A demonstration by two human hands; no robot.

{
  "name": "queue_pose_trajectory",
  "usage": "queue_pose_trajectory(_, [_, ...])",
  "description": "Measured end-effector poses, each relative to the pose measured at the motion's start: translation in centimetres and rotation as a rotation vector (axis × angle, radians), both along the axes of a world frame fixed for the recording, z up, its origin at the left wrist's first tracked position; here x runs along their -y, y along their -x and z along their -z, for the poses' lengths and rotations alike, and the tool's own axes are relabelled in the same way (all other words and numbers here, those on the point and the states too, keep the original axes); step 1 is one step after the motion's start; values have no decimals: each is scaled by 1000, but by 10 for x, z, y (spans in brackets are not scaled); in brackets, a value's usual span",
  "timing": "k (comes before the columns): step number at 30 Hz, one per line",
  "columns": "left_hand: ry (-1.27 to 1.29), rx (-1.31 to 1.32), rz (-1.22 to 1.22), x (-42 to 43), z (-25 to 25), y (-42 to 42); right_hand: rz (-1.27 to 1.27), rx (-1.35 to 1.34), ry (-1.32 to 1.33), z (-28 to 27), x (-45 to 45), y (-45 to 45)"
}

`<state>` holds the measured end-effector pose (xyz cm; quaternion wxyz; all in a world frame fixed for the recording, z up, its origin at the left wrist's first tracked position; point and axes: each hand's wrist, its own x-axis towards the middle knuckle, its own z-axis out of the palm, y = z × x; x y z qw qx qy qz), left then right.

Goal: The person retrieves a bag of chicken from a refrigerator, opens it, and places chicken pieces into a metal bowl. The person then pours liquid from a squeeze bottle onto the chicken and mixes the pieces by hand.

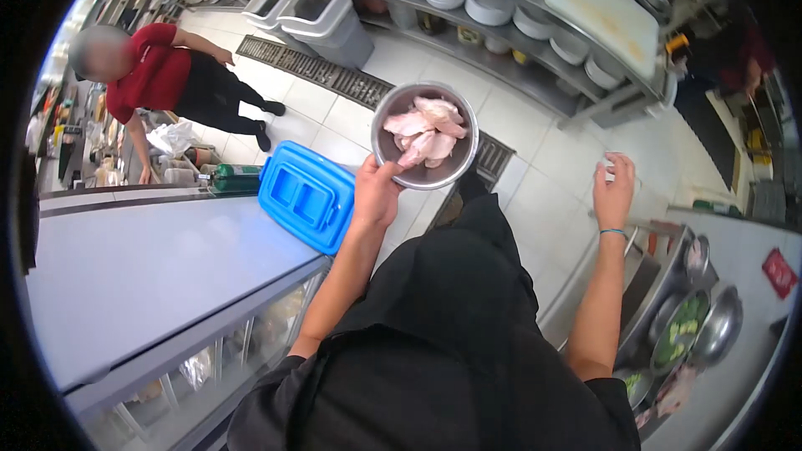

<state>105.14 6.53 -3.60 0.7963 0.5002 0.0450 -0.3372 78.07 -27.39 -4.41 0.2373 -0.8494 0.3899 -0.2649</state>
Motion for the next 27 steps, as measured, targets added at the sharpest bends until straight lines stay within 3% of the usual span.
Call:
queue_pose_trajectory(3, [-118,-28,-2,22,32,-59,-155,64,-140,20,26,-111])
queue_pose_trajectory(6, [-163,-69,-64,46,12,-112,-273,97,-592,37,42,-229])
queue_pose_trajectory(11, [-188,-43,-242,63,-6,-216,-640,-39,-1106,-14,10,-438])
queue_pose_trajectory(17, [-172,12,-443,65,-38,-329,-875,-133,-1200,-25,-27,-615])
queue_pose_trajectory(22, [-175,32,-300,31,-29,-461,-888,-116,-1098,-18,-56,-739])
queue_pose_trajectory(25, [-160,34,-134,-5,-32,-533,-730,-56,-1166,-10,-81,-789])
queue_pose_trajectory(27, [-347,173,-136,-25,-42,-586,-684,-13,-1114,-8,-88,-828])
